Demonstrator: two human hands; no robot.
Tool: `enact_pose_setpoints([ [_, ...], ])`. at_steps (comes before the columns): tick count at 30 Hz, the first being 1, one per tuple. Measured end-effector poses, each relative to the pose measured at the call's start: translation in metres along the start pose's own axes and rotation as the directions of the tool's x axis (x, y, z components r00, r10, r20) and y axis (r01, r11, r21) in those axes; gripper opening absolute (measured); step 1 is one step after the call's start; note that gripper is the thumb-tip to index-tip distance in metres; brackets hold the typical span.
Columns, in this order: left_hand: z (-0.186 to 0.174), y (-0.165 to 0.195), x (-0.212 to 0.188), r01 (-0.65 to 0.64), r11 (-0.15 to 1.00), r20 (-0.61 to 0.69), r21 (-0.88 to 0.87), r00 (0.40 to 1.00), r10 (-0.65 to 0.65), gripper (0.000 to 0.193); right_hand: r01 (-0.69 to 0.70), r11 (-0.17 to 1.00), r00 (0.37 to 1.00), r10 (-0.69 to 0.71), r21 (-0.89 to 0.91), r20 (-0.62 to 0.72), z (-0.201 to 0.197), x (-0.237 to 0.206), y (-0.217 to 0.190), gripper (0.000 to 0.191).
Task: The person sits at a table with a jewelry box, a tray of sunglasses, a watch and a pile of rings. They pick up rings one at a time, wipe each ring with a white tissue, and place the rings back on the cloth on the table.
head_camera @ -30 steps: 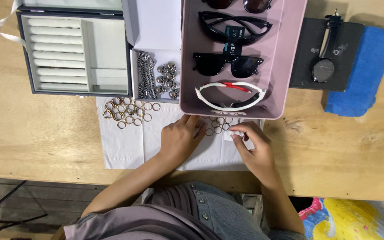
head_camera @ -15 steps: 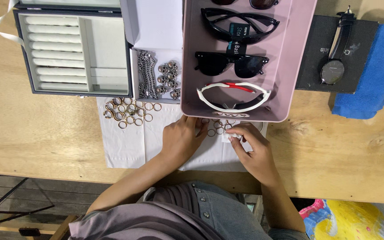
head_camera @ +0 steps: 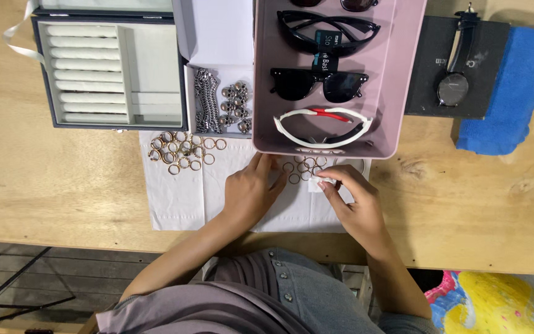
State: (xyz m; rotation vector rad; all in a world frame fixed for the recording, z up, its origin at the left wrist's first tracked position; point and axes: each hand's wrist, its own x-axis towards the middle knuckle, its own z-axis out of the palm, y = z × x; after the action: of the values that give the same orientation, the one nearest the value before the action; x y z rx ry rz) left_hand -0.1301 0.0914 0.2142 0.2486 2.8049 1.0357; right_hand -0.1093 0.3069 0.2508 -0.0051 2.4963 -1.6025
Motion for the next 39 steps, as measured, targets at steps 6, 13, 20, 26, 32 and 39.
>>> enact_pose_setpoints([
  [6, 0.004, 0.000, -0.006, -0.059, 0.998, -0.012, 0.008, 0.998, 0.059, 0.024, 0.090, 0.996, 0.996, -0.090, 0.006, 0.026, 0.005, -0.008, -0.008, 0.021],
  [13, 0.008, -0.004, -0.007, -0.047, 0.999, 0.000, -0.018, 0.999, 0.047, 0.022, 0.071, 0.997, 0.997, -0.071, -0.039, 0.013, 0.009, -0.011, -0.006, 0.019],
  [20, 0.005, -0.003, -0.001, -0.026, 0.999, 0.052, 0.023, 0.998, 0.025, 0.023, 0.018, 1.000, 0.999, -0.018, 0.000, 0.030, 0.010, -0.004, -0.009, 0.019],
  [26, 0.002, 0.000, 0.003, -0.055, 0.996, 0.025, 0.074, 0.998, 0.054, 0.032, 0.025, 1.000, 0.999, -0.025, -0.002, 0.032, 0.008, 0.005, -0.006, 0.019],
  [32, 0.005, -0.003, 0.006, -0.060, 0.997, 0.062, 0.054, 0.996, 0.057, 0.032, -0.070, 0.997, 0.997, 0.070, -0.009, 0.031, 0.011, 0.009, 0.002, 0.021],
  [39, 0.013, -0.006, 0.011, -0.010, 0.998, 0.131, 0.057, 0.991, 0.002, 0.038, -0.013, 1.000, 0.999, 0.013, 0.000, 0.038, 0.010, 0.011, 0.007, 0.022],
])
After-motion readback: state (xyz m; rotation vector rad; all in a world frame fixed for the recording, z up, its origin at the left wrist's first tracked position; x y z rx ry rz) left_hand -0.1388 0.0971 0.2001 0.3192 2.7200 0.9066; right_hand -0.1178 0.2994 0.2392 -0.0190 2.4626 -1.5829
